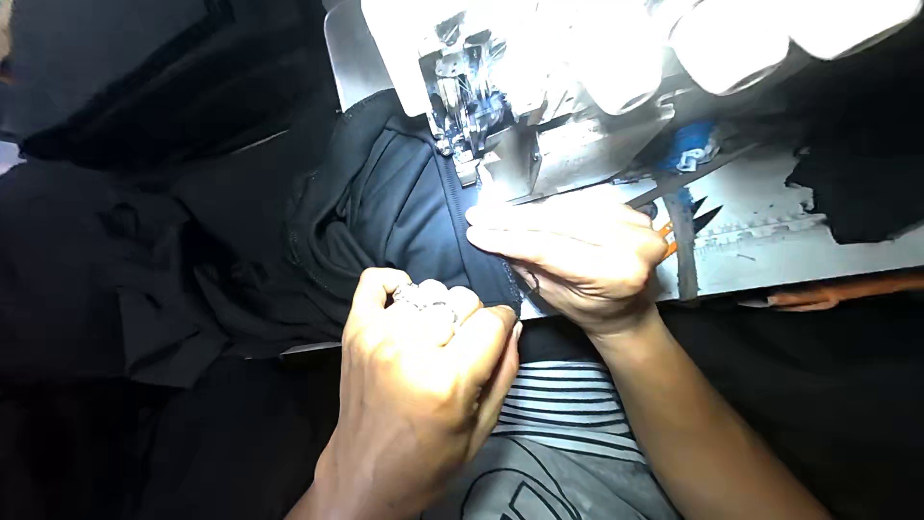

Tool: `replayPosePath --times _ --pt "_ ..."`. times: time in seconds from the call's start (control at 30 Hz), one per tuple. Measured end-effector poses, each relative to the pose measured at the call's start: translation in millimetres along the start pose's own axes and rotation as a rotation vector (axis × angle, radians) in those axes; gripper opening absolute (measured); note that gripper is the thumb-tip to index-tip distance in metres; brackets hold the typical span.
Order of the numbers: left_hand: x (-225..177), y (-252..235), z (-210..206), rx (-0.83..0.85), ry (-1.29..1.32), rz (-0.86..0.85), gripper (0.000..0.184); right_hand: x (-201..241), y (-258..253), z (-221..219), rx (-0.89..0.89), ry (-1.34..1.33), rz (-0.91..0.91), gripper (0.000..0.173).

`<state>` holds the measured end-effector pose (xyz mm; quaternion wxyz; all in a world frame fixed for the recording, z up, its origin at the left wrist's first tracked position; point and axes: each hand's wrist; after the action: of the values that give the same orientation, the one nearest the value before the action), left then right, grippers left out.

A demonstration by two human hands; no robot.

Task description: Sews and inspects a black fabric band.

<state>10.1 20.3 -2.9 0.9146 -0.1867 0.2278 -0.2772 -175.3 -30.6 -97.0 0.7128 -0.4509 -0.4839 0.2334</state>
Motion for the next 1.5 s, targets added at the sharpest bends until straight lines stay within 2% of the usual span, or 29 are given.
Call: replayPosePath --times 0.27,0.8,1.1,1.3,1.4,1.5 --pt "7.4 -7.1 -7.8 -0.009 -0.043 -0.025 0.017 2.2 6.0 -5.4 -0.055 -0.022 -0.041 0.012" --pt "16.4 -25.6 -14.6 -0.156 -0.122 0.036 0.017 4.7 8.1 -9.1 -0.091 0.02 -0.123 0.012" --pt "59.1 -55.8 -12.9 -0.146 -0.146 0.133 0.022 20.8 29.0 7.4 -0.13 0.027 -0.309 0.006" --pt "37.6 -15.2 5.8 -0.119 -0.109 0.211 0.025 27.0 31.8 23.3 -0.107 0.004 -0.392 0.006" --pt "13.4 2.4 -1.3 -0.079 -0.003 0.221 0.025 28.9 27.1 24.9 -0.076 -0.015 -0.52 0.01" --pt "5.9 1.6 -33.3 -0.099 0.142 0.123 0.026 32.9 15.0 23.4 -0.015 -0.145 -0.822 0.024"
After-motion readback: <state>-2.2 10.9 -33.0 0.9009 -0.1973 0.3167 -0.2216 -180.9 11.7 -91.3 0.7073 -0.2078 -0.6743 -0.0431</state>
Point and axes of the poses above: each hand's wrist, its own y-axis away from the middle knuckle, its own z-axis out of the back of the hand, x = y × z, and after that the axes turned 13 degrees about -x, right-handed
